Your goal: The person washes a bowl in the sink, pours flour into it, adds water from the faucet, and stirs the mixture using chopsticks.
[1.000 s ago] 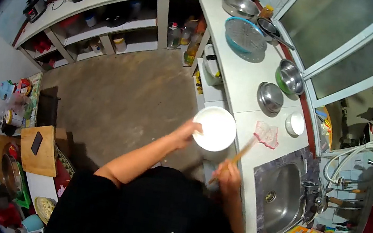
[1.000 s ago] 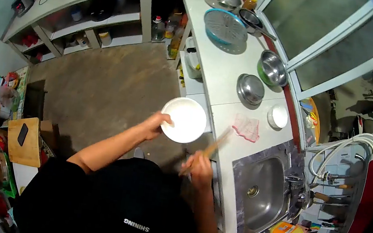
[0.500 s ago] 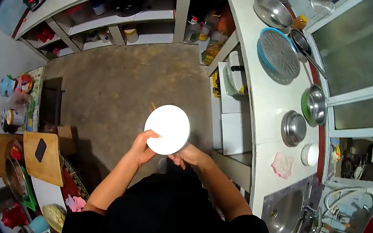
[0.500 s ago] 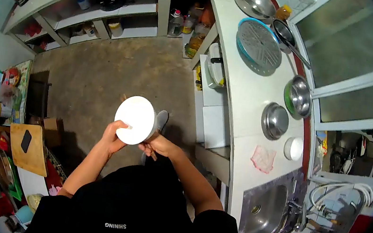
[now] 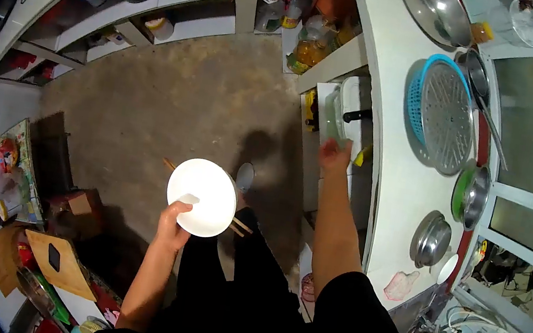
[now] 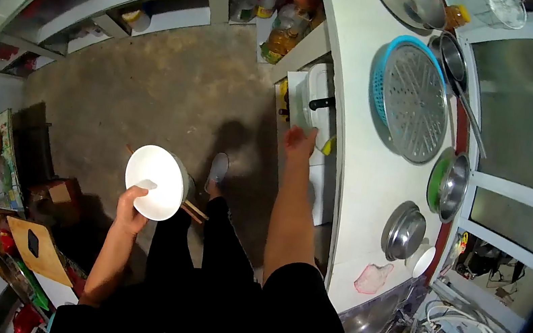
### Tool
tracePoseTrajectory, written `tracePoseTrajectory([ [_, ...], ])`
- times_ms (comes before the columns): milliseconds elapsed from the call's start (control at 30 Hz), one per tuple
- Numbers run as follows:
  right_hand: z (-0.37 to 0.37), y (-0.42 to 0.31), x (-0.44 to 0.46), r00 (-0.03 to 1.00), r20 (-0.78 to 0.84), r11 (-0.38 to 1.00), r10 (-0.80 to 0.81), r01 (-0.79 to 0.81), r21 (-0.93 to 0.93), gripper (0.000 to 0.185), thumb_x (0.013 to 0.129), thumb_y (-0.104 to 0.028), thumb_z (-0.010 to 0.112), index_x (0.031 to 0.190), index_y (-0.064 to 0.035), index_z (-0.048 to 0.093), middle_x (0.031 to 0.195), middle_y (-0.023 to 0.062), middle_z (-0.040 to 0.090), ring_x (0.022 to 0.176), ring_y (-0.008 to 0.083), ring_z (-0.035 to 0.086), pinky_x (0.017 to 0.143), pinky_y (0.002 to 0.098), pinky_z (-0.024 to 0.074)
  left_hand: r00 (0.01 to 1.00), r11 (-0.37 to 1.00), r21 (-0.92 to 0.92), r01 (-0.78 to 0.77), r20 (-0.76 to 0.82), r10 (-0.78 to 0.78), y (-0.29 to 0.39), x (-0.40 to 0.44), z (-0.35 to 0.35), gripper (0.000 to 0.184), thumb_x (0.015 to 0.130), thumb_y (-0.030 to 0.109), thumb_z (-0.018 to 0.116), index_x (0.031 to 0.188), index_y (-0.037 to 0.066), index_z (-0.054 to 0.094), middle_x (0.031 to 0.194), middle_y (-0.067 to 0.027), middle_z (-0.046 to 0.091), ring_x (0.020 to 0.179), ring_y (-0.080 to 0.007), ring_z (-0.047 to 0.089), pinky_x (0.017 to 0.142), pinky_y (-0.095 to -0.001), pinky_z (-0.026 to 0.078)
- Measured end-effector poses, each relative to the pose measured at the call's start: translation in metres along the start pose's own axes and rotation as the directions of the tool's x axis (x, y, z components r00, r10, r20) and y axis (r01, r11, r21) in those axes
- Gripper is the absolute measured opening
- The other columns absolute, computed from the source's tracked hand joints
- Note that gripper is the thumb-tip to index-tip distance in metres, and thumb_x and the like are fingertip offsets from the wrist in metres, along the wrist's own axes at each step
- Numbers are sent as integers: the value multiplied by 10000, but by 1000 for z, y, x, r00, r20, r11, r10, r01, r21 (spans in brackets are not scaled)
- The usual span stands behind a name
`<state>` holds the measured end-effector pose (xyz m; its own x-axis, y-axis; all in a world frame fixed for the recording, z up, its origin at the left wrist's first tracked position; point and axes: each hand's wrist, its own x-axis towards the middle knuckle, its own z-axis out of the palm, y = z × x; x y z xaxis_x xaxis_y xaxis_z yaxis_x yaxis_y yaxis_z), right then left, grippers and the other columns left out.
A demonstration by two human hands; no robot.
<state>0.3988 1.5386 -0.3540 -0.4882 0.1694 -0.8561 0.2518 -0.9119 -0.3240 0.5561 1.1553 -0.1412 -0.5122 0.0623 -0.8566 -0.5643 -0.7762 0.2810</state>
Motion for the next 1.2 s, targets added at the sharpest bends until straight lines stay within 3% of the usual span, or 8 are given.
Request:
tracePoseTrajectory([
  [200,15,-20,34,933,-348,993,-97,115,32,570,788,-585,478,797,-21,558,702,53,592,533,158,536,470,245,481,996,996,-8,94,-4,-94,-4,60,-7,541,654,127,542,1167,-6,431,1098,-147,515,1039,-311,495,886,-418,414],
  [333,12,-22,37,929,-347,984,-129,164,73,471,825,-494,448,818,-31,532,653,36,557,474,121,467,396,188,400,987,951,299,-79,160,32,-4,71,-12,502,691,122,528,1166,-9,435,1094,-138,522,1027,-288,500,900,-395,392],
  [400,18,-28,30,920,-365,989,-141,148,-8,451,828,-480,442,793,-39,533,627,18,531,470,98,450,382,171,376,989,985,123,118,71,-127,1,84,-12,498,695,125,529,1164,-13,435,1091,-136,524,1014,-285,506,900,-388,390],
  [667,18,-62,33,946,-312,995,-88,99,20,548,859,-539,326,788,-49,559,553,-9,461,417,103,406,389,228,352,980,982,114,153,108,-165,29,95,-16,490,703,146,515,1161,-11,445,1106,-133,525,1032,-283,498,898,-395,387],
  [700,10,-69,45,943,-320,995,-91,102,18,385,884,-337,348,727,-44,542,541,-4,491,432,87,473,380,209,419,984,985,111,134,101,-145,32,96,-15,492,702,151,517,1162,-8,446,1105,-134,526,1031,-284,498,898,-394,387],
  [933,-17,-105,83,918,-386,934,-90,212,287,233,864,-214,470,760,-40,585,584,37,566,426,125,488,360,203,440,988,986,75,149,30,-151,37,110,-19,556,675,144,530,1199,-1,413,1122,-141,509,1041,-307,489,902,-420,390],
  [1100,-42,-118,115,928,-288,961,-238,268,69,230,879,-257,446,886,-60,566,731,29,579,554,133,542,417,210,476,979,976,89,199,24,-202,32,120,-14,605,651,132,528,1227,16,384,1146,-129,490,1069,-314,465,917,-427,382],
  [1200,-76,-149,177,804,-237,818,-545,572,58,220,855,-230,471,771,-50,566,614,22,543,581,133,545,477,236,443,970,964,114,242,-30,-240,30,126,-4,614,649,133,528,1233,20,375,1155,-123,485,1069,-309,464,917,-424,382],
])
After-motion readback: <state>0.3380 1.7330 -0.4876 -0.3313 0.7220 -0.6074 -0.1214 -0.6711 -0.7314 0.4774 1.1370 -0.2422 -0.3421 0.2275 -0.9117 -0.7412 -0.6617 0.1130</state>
